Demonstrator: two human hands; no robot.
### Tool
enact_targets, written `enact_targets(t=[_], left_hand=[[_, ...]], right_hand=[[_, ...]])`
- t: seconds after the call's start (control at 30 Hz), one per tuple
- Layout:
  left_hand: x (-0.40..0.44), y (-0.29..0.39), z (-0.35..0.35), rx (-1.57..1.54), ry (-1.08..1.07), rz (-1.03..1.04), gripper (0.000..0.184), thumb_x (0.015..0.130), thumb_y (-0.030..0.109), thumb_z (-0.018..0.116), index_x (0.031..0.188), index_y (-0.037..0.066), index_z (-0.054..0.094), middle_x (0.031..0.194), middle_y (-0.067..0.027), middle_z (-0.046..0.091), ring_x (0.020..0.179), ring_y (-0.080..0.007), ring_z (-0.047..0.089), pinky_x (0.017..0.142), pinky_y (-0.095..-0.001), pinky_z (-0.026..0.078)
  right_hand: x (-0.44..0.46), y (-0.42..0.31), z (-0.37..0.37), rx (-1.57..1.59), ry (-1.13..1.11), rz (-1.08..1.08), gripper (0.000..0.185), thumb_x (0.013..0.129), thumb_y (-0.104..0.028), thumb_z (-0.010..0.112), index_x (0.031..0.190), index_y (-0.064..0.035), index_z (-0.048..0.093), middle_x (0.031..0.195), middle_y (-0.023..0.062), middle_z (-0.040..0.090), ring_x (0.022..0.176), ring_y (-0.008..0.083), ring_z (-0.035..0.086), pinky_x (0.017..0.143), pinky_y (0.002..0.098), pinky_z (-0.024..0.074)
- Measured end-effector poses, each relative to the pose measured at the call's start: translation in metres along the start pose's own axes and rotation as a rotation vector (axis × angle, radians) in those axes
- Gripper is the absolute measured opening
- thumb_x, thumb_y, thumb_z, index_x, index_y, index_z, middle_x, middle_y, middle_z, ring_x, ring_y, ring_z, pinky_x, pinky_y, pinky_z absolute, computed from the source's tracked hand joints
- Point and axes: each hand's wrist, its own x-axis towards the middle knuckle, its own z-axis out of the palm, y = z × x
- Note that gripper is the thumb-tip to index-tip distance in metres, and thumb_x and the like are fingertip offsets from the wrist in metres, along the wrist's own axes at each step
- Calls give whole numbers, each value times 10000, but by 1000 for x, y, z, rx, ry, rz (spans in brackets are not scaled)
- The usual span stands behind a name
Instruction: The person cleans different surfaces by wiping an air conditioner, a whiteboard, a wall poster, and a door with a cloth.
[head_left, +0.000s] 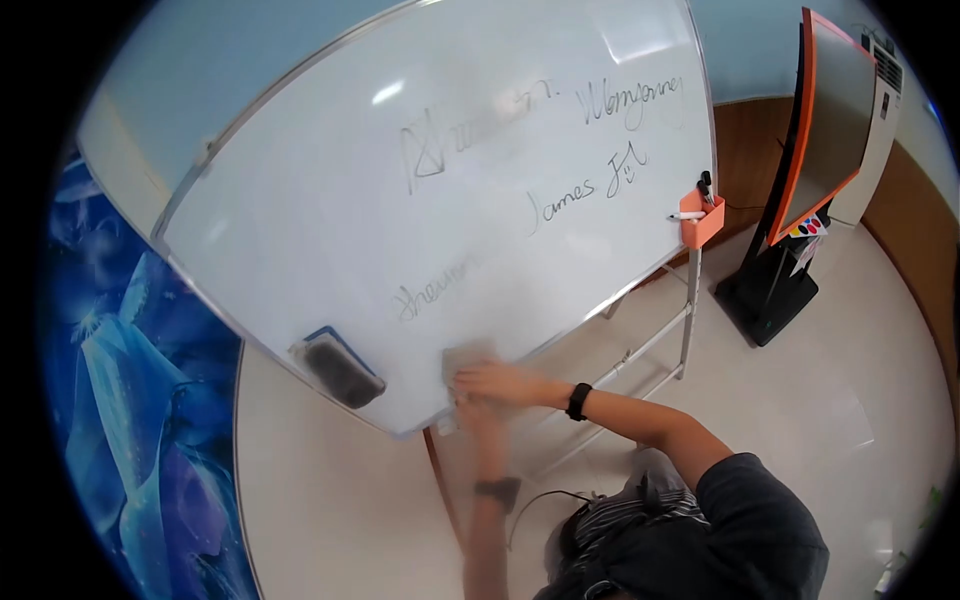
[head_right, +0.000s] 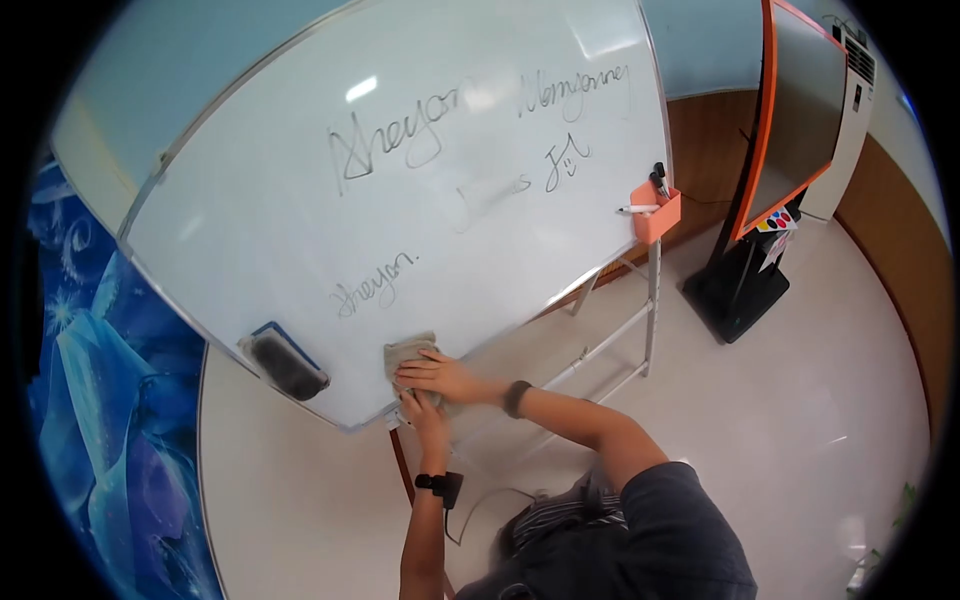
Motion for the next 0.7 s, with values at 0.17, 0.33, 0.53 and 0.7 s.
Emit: enact_targets(t=[0.17,0.33,0.53,0.7], left_hand=[[15,59,34,-18,-15,98,658,733,18,544,1288,-91,206,1361,-353,35,1251,-489,152,1023,-489,182],[39,132,55,2,-60,190,647,769,144,571,1267,-93,234,1352,-368,27,1247,-503,141,1012,-527,170],[75,218,84,-52,-122,245,617,746,156,586,1239,-65,287,1285,-324,176,1190,-463,234,975,-516,222],[101,274,107,10,-7,453,561,688,60,569,1199,-24,352,1210,-271,379,1064,-415,397,892,-470,337]], right_hand=[[-44,30,-60,-13,-8,39,432,856,-193,394,1283,-126,383,1323,37,379,1255,176,314,1062,433,192],[-87,66,-118,-6,-6,105,421,864,-199,382,1278,-121,387,1318,45,389,1242,182,333,1048,429,212],[-141,108,-188,-80,98,220,410,844,-137,410,1253,-116,420,1292,42,433,1210,216,382,1030,406,252],[-183,140,-231,-136,178,365,464,775,-42,482,1232,-116,440,1267,58,454,1199,243,390,1020,404,274]])
